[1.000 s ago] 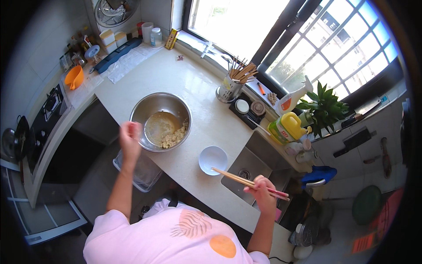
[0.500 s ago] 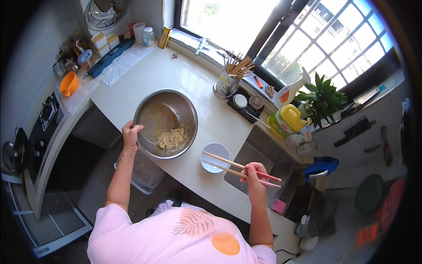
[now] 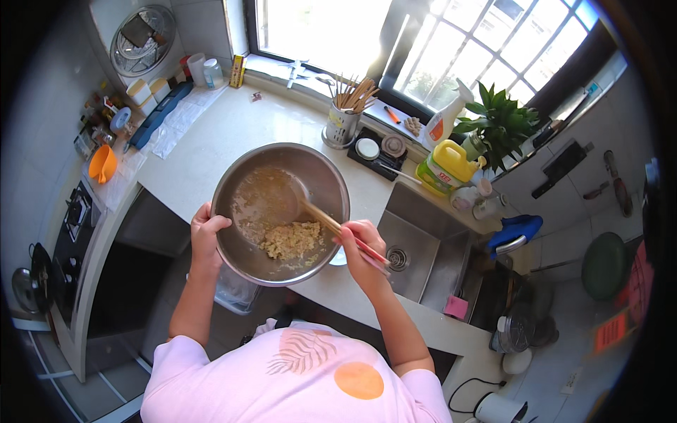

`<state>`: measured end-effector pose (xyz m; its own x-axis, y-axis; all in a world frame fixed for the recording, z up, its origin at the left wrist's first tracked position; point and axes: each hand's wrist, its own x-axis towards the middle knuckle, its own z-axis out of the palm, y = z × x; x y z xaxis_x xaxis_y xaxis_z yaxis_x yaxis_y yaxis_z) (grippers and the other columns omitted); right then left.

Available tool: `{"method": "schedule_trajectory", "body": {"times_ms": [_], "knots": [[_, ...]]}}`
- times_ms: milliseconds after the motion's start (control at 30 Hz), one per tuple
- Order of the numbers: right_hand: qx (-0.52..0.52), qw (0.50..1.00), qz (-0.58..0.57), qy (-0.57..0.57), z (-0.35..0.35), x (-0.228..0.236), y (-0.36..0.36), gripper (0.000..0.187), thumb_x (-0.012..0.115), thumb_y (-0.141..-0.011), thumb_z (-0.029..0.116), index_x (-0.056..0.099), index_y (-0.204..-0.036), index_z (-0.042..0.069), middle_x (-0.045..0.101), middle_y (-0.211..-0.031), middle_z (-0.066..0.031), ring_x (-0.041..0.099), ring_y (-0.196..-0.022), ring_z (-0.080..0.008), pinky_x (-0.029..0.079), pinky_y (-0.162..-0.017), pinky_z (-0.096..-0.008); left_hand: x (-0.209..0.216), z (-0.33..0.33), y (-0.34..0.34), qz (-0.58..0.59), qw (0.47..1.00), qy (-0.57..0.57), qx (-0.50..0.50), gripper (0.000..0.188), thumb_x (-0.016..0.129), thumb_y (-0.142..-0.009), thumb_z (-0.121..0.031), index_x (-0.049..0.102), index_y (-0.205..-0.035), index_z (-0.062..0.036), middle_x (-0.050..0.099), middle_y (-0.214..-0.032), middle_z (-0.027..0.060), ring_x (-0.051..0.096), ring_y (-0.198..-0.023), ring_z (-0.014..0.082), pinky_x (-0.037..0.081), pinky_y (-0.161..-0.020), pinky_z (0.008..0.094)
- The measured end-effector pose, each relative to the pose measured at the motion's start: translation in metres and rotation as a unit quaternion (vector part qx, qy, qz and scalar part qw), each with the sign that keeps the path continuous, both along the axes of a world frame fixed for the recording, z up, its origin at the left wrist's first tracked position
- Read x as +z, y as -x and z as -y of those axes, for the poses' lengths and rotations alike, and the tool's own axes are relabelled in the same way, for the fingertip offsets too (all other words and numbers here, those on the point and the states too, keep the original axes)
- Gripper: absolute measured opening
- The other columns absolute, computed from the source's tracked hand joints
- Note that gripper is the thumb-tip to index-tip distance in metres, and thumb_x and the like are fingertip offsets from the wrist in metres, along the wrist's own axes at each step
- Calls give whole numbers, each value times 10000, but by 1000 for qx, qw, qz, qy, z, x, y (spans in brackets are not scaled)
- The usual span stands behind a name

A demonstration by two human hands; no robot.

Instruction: The person washes a white bowl and a metal steamer insert in the sink using a pink sponge and running water, then places them in a drying rack. They then transfer cooked food from a large metal bowl into a smaller white bowl using chopsticks, cover it with plastic wrap, and store it in the refrigerator.

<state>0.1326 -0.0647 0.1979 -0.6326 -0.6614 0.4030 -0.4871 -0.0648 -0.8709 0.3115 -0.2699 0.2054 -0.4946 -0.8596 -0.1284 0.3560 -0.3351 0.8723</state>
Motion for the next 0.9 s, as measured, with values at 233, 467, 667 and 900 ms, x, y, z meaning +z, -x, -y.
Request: {"method": "schedule_trajectory", "body": {"times_ms": [233, 467, 667, 900], "knots": [[67, 988, -129, 57, 23, 20, -8, 73, 626, -763, 36, 593, -819, 1, 544, -765, -119, 559, -660, -237, 458, -596, -302, 14, -23, 9, -35, 999, -15, -34, 176, 472, -588, 94, 430, -604, -76, 542, -657, 30, 502, -579, 109, 448, -578, 230], [0, 983, -169, 76, 22, 35, 4, 70, 620, -750, 2, 569, -796, 13, 553, -776, -118, 567, -659, -243, 468, -574, -312, 10, -30, 6, -43, 997, 7, -71, 171, 472, -585, 93, 429, -602, -72, 537, -666, 26, 505, -593, 107, 444, -580, 226], [17, 981, -166, 100, 18, 28, -4, 41, 611, -757, -5, 580, -780, 7, 567, -754, -110, 564, -618, -221, 465, -540, -291, 7, -35, 6, -43, 996, 1, -77, 165, 466, -587, 91, 430, -601, -70, 538, -669, 25, 505, -594, 106, 443, -589, 219], [71, 982, -154, 82, 12, 28, -6, 29, 609, -762, 5, 591, -779, 21, 567, -737, -101, 570, -627, -220, 463, -542, -294, 9, -35, 11, -44, 997, -16, -66, 165, 459, -575, 91, 433, -598, -70, 542, -670, 32, 506, -592, 116, 451, -597, 233]]}}
